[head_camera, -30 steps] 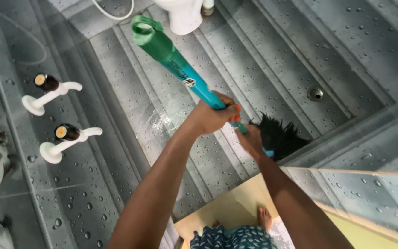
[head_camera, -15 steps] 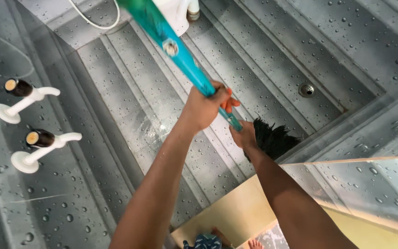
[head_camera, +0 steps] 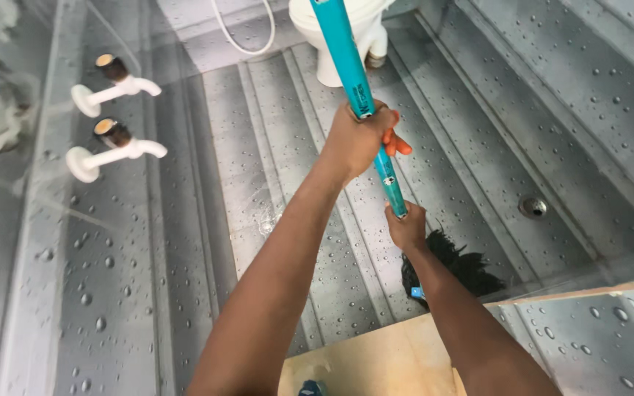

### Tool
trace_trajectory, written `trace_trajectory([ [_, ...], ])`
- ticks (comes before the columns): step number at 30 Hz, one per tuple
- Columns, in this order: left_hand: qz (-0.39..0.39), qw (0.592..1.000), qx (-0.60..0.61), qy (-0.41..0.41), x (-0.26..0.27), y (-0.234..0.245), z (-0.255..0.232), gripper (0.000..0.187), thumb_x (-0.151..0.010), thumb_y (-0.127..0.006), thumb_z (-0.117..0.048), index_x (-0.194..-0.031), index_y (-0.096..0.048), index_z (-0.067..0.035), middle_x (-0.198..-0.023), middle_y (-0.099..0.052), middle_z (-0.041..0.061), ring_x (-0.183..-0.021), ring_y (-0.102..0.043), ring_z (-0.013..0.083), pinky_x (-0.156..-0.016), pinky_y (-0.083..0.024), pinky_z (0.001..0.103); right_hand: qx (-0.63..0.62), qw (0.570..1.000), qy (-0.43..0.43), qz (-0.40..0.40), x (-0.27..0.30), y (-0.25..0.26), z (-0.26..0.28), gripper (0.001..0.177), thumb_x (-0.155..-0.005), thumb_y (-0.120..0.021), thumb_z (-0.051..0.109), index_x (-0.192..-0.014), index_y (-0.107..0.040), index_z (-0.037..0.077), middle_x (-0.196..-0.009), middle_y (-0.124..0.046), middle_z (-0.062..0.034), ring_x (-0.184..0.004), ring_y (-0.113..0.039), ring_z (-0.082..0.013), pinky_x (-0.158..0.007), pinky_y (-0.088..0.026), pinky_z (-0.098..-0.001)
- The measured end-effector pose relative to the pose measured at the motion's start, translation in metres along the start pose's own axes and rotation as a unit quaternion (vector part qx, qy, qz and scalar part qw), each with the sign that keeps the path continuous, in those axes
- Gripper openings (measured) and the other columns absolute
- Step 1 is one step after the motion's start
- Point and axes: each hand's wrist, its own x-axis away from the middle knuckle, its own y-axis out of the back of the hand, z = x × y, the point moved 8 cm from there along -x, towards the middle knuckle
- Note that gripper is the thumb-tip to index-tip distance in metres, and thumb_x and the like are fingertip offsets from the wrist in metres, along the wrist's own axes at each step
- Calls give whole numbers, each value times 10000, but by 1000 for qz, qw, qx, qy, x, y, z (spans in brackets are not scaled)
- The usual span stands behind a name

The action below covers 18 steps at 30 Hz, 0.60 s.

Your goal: The person cleans a bathroom floor by first dipping a mop into a bucket of water and then scrubbing the tiled floor around a toilet.

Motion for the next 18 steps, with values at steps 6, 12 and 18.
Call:
trace_trajectory([
  [6,-7,999,-46,1,40,-35,-2,305,-928,-594,-94,-639,-535,-17,-573,-587,101,-568,-724,244,-582,-593,384,-44,999,20,13,31,24,1,344,-928,-688,211,-678,-565,8,-541,-531,-80,-497,-524,-168,-514,-425,-406],
  [12,26,997,-70,13,55,-75,-3,259,-923,-597,-81,-694,-572,36,-615,-623,110,-611,-712,222,-678,-665,386,-10,998,39,46,43,52,-5,317,-911,-697,226,-702,-608,6,-557,-580,-107,-513,-578,-211,-534,-456,-410],
  [18,57,996,-69,16,67,-85,1,165,-917,-594,-110,-791,-582,-4,-655,-602,80,-633,-710,211,-701,-661,386,8,996,59,60,51,58,-6,299,-907,-695,294,-780,-658,25,-647,-653,-134,-617,-664,-270,-613,-505,-431],
])
